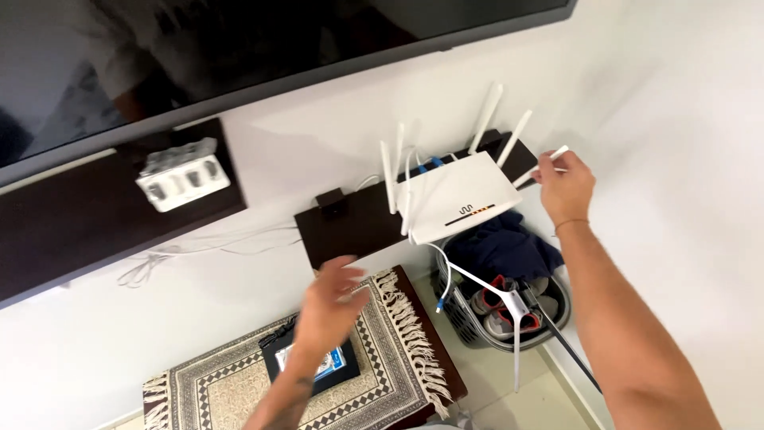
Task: Cleaning and organizing various electronic devices including a Blu-ray player, a router, and a remote control.
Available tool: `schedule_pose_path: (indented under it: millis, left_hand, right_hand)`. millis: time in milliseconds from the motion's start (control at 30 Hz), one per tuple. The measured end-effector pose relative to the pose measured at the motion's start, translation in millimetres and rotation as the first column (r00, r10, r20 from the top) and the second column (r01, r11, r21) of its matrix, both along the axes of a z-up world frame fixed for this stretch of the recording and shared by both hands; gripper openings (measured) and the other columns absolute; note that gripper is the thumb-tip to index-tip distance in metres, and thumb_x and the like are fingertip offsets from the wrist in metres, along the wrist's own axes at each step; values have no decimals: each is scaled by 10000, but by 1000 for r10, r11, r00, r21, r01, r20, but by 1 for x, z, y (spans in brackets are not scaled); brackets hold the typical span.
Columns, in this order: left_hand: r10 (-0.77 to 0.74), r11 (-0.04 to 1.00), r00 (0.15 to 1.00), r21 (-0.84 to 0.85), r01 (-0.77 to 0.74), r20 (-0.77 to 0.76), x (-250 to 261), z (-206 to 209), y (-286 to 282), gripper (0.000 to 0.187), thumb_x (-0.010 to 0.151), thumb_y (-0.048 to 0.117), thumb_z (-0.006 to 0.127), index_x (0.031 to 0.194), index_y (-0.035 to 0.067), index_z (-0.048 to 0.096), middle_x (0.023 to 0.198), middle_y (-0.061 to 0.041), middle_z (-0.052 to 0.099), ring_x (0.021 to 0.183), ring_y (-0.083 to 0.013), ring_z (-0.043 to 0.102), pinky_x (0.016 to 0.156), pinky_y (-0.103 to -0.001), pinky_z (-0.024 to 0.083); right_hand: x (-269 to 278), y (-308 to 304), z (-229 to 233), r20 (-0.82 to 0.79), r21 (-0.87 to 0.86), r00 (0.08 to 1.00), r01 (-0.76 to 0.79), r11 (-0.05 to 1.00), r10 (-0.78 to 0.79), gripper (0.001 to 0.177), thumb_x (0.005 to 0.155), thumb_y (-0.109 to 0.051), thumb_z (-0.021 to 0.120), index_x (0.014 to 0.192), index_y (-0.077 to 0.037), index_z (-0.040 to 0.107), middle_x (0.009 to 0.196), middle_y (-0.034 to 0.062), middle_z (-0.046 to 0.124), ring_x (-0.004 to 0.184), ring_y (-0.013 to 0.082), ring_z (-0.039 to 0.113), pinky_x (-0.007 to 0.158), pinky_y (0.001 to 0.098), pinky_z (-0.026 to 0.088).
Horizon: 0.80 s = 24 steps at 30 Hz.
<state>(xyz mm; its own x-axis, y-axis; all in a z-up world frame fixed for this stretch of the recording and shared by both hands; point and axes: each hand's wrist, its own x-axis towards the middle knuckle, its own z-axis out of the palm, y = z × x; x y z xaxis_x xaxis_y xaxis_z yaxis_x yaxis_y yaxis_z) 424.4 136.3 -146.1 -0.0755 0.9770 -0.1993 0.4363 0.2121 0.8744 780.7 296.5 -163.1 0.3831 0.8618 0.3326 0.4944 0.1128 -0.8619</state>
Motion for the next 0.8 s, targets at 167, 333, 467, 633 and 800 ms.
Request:
schedule_pose_path:
  millis: [167,333,467,633,800]
  left_hand:
    - [-366,843,859,262,469,-359,88,-9,46,502,751,240,696,1216,138,538,1176,-112,574,1149,-306,544,988,-436,444]
    - [-213,705,536,251,664,-817,145,-78,119,793,638,351,794,1328,114,482,1302,-187,493,1260,-336,455,1063,-425,345]
    - [-114,712,551,319,625,-827,153,-115,153,560,730,223,711,1241,64,548,1247,-234,519,1199,-391,492,966,-458,415]
    - [-87,703,498,301,644,-863,158,-119,163,553,747,214,690,1250,65,515,1205,-226,540,1163,-379,518,923,-443,439]
    - [-115,713,501,280,643,-858,160,-121,164,543,733,157,681,1235,31,519,1210,-243,529,1173,-396,493,927,-449,436]
  right_hand:
    - [4,7,-10,-69,8,997,31,999,-30,154,888,-116,615,980,7,634,872,172,655,651,222,674,632,261,600]
    - [11,10,-8,-127,-25,992,-12,1000,9,175,884,-118,623,986,25,627,875,201,645,657,228,680,624,240,616]
    - [14,-2,-5,-274,-13,962,-6,1000,2,102,869,-75,618,933,5,620,840,169,635,690,247,691,665,274,635]
    - [19,-38,-50,-531,5,841,130,991,-107,85,832,-46,639,916,-54,632,845,90,611,766,186,668,750,290,623]
    - [30,-53,-148,-909,-142,366,185,973,-202,182,757,33,715,928,42,654,922,210,667,877,353,684,880,407,578]
